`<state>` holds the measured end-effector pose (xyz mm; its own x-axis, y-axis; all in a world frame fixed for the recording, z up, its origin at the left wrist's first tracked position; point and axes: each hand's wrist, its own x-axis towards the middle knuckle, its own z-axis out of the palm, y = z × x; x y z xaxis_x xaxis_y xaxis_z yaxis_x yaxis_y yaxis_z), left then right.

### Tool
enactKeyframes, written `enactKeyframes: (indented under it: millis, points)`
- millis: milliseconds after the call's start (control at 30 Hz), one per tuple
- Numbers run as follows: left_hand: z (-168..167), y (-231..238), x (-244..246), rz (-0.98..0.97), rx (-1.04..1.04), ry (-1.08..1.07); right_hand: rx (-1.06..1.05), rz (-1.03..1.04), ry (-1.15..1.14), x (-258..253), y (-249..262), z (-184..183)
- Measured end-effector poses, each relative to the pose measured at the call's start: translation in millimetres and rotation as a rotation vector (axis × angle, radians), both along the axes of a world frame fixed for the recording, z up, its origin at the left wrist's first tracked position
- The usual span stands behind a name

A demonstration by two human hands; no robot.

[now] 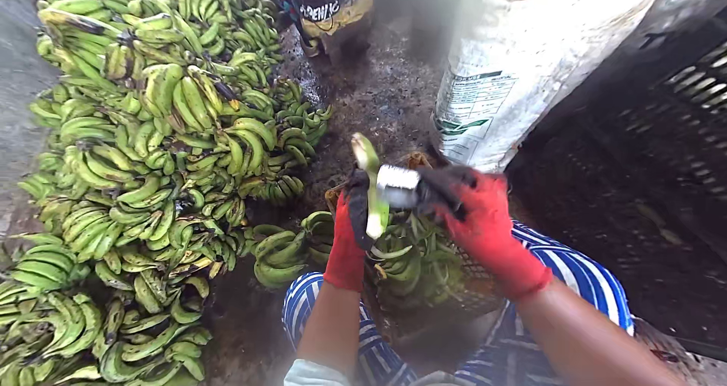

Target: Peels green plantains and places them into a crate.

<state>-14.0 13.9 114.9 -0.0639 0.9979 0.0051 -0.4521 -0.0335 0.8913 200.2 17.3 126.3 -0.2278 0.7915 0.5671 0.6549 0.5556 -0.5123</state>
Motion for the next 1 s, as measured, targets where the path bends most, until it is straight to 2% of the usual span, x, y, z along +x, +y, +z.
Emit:
enactKeyframes:
  millis: [67, 100, 167, 267, 333, 400, 500, 567, 633, 700, 800, 900, 1000]
  points:
    - [12, 0, 8, 0.22, 0.039, -0.056, -0.011, 0.151, -0.004, -7, -14, -4]
    - [16, -4, 10, 0.234, 0.058, -0.069, -0.015, 0.18, -0.002, -7, -14, -3]
    - [20, -13, 9, 0.052, 0.036, -0.012, 0.05, 0.125, 0.003, -3, 0, -1]
    - [22, -17, -4, -0.374, -0.133, 0.121, 0.114, -0.098, -0.024, 16, 32, 6]
    - [18, -16, -5, -0.377, -0.138, 0.189, 0.052, -0.198, -0.007, 23, 40, 12]
    - [12, -8, -4, -0.23, -0.072, 0.14, 0.037, -0.212, 0.022, 16, 30, 11]
    - [21, 0, 13, 0.182, 0.061, 0.028, 0.143, -0.069, -0.01, -3, 3, -2]
    - [29, 2, 18, 0.335, 0.126, -0.015, 0.194, -0.039, 0.012, -4, -1, -7]
    - [32, 0, 15, 0.371, 0.147, 0.003, 0.08, -0.067, 0.05, 6, 6, -5]
    - [25, 0, 5, 0.261, 0.131, -0.076, -0.127, -0.091, 0.081, 9, 12, -4]
    - [14, 3, -11, -0.046, 0.039, -0.193, -0.216, -0.09, 0.099, 6, 12, -9]
    - [7, 2, -4, -0.253, -0.006, -0.354, -0.413, 0.083, 0.219, 8, 11, -7]
    - [2, 2, 7, -0.334, 0.033, -0.455, -0.731, 0.249, 0.506, 3, 11, -16]
